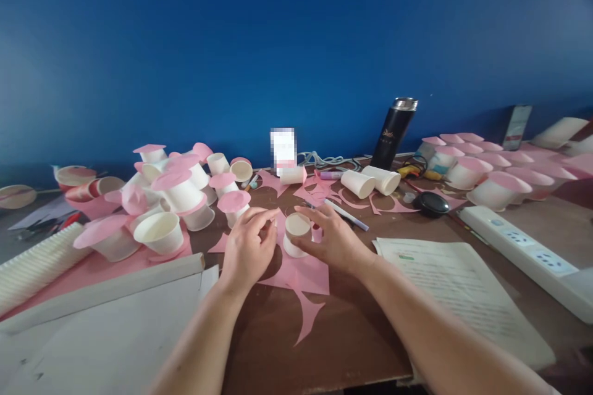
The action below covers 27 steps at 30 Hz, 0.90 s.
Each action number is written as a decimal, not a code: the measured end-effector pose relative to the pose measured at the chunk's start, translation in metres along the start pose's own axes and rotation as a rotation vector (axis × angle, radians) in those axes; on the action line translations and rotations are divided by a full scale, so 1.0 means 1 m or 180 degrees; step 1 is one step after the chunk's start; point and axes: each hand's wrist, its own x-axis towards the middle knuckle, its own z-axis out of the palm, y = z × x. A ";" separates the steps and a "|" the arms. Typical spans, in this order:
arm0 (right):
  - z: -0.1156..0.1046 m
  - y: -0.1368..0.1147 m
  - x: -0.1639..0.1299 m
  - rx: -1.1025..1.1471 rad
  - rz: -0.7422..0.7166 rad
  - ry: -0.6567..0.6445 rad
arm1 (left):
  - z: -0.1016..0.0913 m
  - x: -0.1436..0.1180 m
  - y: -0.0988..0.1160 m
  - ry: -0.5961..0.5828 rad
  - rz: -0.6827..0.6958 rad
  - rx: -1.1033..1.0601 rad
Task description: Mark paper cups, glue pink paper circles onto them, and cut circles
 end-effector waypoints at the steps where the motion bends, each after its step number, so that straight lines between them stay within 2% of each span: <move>1: 0.002 -0.001 0.000 0.0065 0.0026 0.0006 | 0.001 0.000 0.001 -0.0045 0.0029 -0.0041; 7: 0.001 0.007 0.002 0.0266 0.0021 -0.0022 | 0.004 -0.001 -0.001 -0.0150 0.0075 -0.0060; 12: -0.002 0.022 0.008 0.0385 0.0395 0.0340 | 0.003 -0.002 -0.001 0.0250 0.0227 0.0095; 14: -0.003 0.028 0.010 0.0081 0.0574 0.0436 | 0.001 -0.003 0.002 0.0376 0.0410 0.0022; 18: -0.019 0.040 0.013 -0.0987 0.1068 0.0783 | -0.001 -0.005 0.008 0.0272 0.0639 -0.0193; 21: -0.036 0.048 0.012 -0.1509 0.1462 0.0459 | -0.002 -0.005 0.010 0.0305 0.0651 -0.0257; 23: -0.042 0.051 0.011 -0.1523 0.1521 0.0233 | -0.002 -0.006 0.010 0.0318 0.0618 -0.0274; 27: -0.041 0.054 0.012 -0.1545 0.1540 0.0057 | -0.003 -0.006 0.009 0.0295 0.0560 -0.0319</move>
